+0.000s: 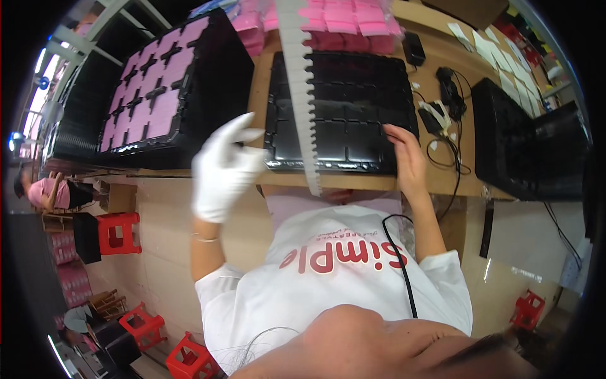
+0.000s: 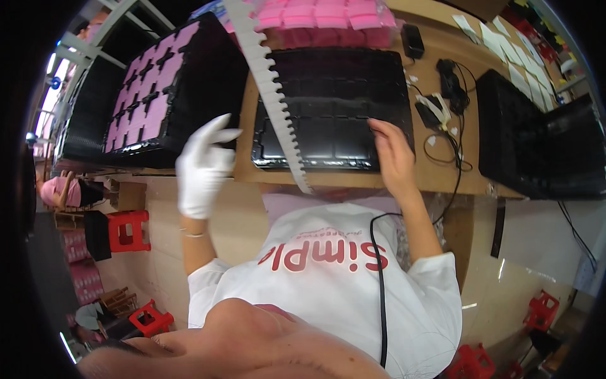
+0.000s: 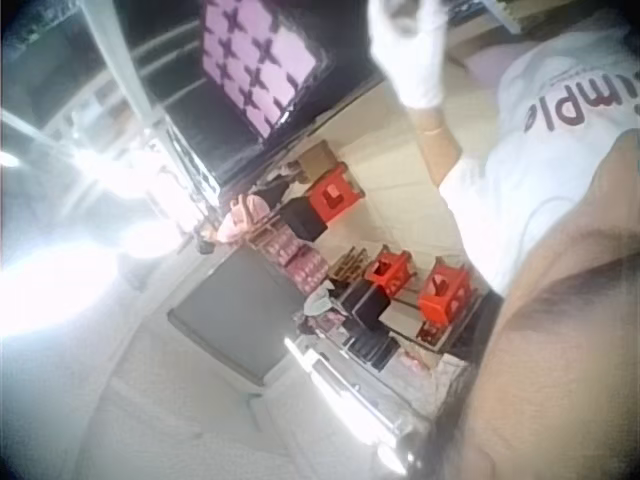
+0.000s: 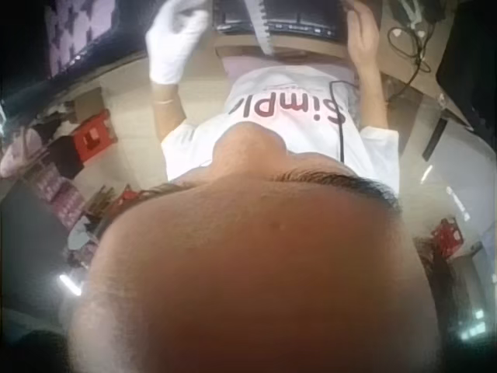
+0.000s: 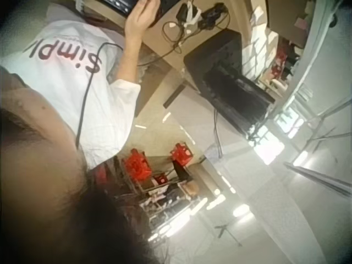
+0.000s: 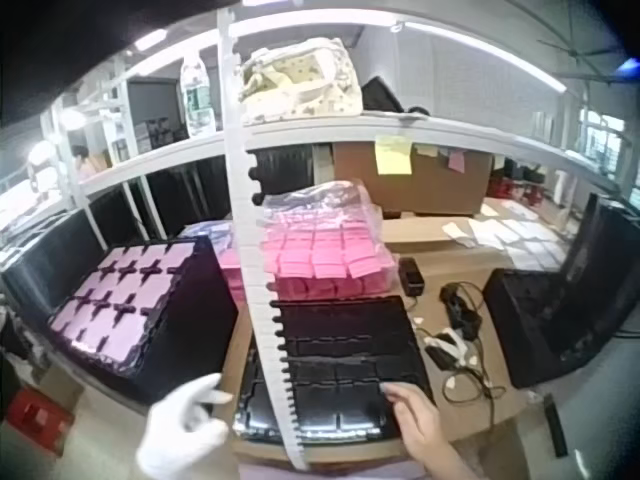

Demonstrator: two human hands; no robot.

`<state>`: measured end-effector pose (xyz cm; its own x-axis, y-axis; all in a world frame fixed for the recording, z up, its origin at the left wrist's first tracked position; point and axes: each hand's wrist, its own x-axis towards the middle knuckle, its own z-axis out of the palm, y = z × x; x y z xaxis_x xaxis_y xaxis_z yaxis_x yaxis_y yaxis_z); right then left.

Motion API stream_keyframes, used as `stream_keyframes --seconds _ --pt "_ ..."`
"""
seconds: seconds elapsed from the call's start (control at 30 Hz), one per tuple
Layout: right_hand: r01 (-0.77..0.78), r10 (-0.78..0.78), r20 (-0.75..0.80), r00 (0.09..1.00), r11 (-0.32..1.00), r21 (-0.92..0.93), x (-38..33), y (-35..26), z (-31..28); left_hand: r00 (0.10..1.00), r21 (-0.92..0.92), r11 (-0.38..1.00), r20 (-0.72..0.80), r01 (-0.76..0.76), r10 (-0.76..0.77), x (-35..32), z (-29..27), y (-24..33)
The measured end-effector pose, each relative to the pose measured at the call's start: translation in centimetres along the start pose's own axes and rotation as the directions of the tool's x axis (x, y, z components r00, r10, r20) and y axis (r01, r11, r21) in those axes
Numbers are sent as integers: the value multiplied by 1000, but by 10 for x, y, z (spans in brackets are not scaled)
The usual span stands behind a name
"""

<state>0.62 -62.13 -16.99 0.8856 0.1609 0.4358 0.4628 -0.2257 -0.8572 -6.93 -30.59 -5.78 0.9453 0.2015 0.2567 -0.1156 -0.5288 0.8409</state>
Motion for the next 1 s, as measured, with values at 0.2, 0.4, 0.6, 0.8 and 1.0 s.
stream_keyframes --seconds 0.2,0.4,0.6,0.8,1.0 --pt "-240 257 355 899 966 -92 -6 -1 57 849 -311 797 303 518 -433 0 108 -54" --pt "-207 188 433 882 978 -4 -20 -1 79 884 -682 675 -91 280 -458 14 100 -60" --pt "-440 344 513 786 895 73 -4 -19 82 867 -510 708 377 489 -327 3 80 -52" --pt "-354 291 346 892 926 133 -6 -22 87 852 -506 694 201 513 -483 1 96 -59" --pt "491 -469 208 858 869 -68 16 -17 94 879 -563 737 -41 373 -476 10 95 -82"
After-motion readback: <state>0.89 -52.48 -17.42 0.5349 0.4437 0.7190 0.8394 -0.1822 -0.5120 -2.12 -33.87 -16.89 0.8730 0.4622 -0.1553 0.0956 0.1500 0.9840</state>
